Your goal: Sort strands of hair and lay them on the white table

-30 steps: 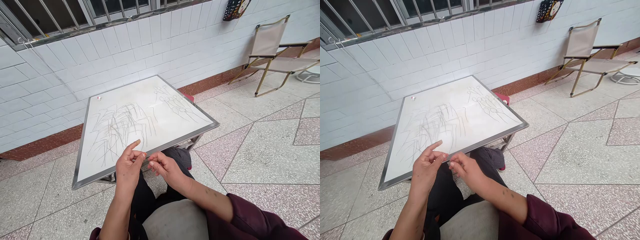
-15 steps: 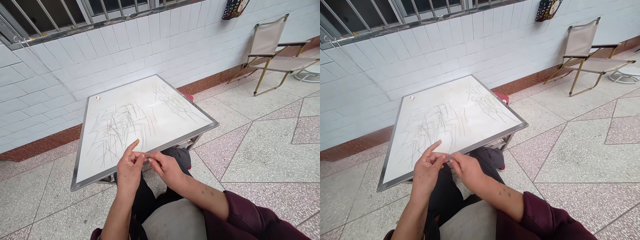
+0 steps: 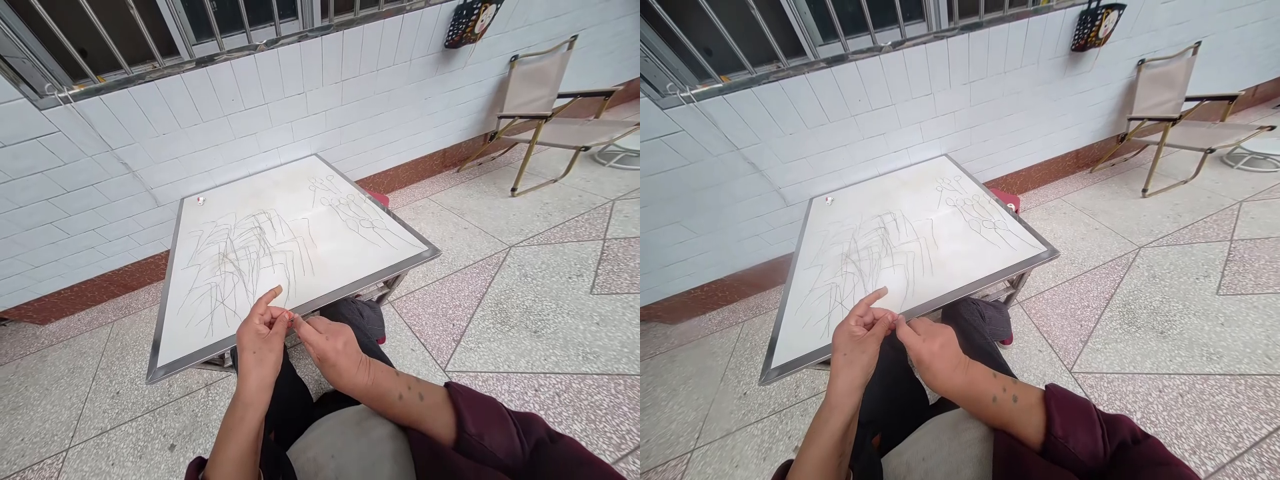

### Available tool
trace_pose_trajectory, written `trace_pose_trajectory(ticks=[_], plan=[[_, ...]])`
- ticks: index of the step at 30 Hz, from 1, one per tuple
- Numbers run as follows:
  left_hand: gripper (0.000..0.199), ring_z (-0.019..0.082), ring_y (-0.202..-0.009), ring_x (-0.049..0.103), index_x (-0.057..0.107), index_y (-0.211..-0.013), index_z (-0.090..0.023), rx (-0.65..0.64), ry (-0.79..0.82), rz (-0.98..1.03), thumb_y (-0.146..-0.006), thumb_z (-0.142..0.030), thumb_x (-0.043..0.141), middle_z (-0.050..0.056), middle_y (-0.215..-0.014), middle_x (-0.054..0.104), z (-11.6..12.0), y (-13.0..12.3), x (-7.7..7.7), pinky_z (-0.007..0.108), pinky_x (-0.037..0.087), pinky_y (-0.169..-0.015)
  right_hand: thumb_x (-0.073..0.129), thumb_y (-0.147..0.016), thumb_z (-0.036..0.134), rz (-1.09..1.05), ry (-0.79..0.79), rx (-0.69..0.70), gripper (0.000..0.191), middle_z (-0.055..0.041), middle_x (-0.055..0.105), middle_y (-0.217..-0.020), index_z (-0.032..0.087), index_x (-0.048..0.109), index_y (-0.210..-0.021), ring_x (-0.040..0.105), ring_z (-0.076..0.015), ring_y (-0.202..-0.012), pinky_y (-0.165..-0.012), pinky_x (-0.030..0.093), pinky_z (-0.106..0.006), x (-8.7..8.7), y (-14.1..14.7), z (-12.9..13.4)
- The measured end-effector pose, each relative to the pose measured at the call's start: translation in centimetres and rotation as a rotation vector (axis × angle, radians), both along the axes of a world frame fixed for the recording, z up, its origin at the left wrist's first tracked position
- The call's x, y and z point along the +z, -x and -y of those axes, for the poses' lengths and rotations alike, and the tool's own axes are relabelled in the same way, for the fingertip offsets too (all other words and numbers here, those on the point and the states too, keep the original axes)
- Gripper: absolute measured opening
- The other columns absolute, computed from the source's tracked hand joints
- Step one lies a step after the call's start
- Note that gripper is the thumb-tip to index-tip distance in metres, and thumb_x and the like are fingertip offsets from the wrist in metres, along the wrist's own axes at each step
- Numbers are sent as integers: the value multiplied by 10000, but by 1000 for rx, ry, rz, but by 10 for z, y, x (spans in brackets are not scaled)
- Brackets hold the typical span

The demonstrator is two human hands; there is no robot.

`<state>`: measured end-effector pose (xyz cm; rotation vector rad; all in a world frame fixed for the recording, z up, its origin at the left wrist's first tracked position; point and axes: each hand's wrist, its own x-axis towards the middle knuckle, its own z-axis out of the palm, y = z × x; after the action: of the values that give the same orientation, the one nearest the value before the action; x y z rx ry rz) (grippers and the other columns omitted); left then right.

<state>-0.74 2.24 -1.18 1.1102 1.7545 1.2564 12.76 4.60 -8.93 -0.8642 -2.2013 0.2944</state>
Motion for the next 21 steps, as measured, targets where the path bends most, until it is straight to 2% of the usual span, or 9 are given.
trace_pose_trajectory(ticks=[2, 7, 10, 16, 19, 21], plan=[[495, 170, -743, 661, 616, -1267, -214, -5, -11, 0, -783, -296, 678, -12, -765, 713, 1, 1, 1, 339, 534, -824, 416, -994, 157, -14, 1, -22, 268, -55, 669, -736, 174, 647, -1128, 613, -168, -652, -558, 449, -258, 6, -1, 0], [510, 159, -747, 653, 597, -1286, -233, -39, -51, 26, -793, -326, 690, -8, -785, 721, 4, 0, 5, 298, 525, -774, 488, -990, 194, -129, 141, 13, 144, 0, 698, -773, 204, 623, -1039, 651, -130, -689, -631, 472, -227, 22, -8, -3], [530, 158, -736, 649, 597, -1285, -223, -24, -45, 40, -779, -337, 706, -3, -782, 725, 6, -2, 6, 287, 523, -748, 474, -993, 197, -115, 77, 1, 160, -18, 699, -778, 197, 628, -1037, 652, -140, -699, -624, 468, -235, 22, -11, -2], [546, 170, -742, 662, 581, -1299, -200, -5, -54, 61, -775, -302, 696, -1, -758, 725, 8, -4, 2, 344, 526, -837, 414, -1002, 153, -31, -152, -47, 256, -49, 683, -718, 149, 641, -1121, 620, -157, -631, -546, 428, -265, 17, -6, 5], [531, 164, -739, 656, 580, -1300, -218, 2, -58, 27, -787, -302, 688, -7, -767, 724, 9, -3, 0, 341, 525, -838, 408, -1001, 139, -10, -165, -41, 260, -58, 678, -700, 124, 653, -1085, 619, -171, -625, -543, 421, -286, 16, -3, 7], [526, 163, -739, 656, 582, -1297, -219, 8, -60, 22, -789, -304, 687, -7, -769, 722, 9, -2, 1, 341, 525, -838, 400, -1004, 151, -13, -99, -26, 265, -69, 689, -719, 127, 653, -1083, 630, -180, -644, -562, 430, -296, 18, -2, 7]])
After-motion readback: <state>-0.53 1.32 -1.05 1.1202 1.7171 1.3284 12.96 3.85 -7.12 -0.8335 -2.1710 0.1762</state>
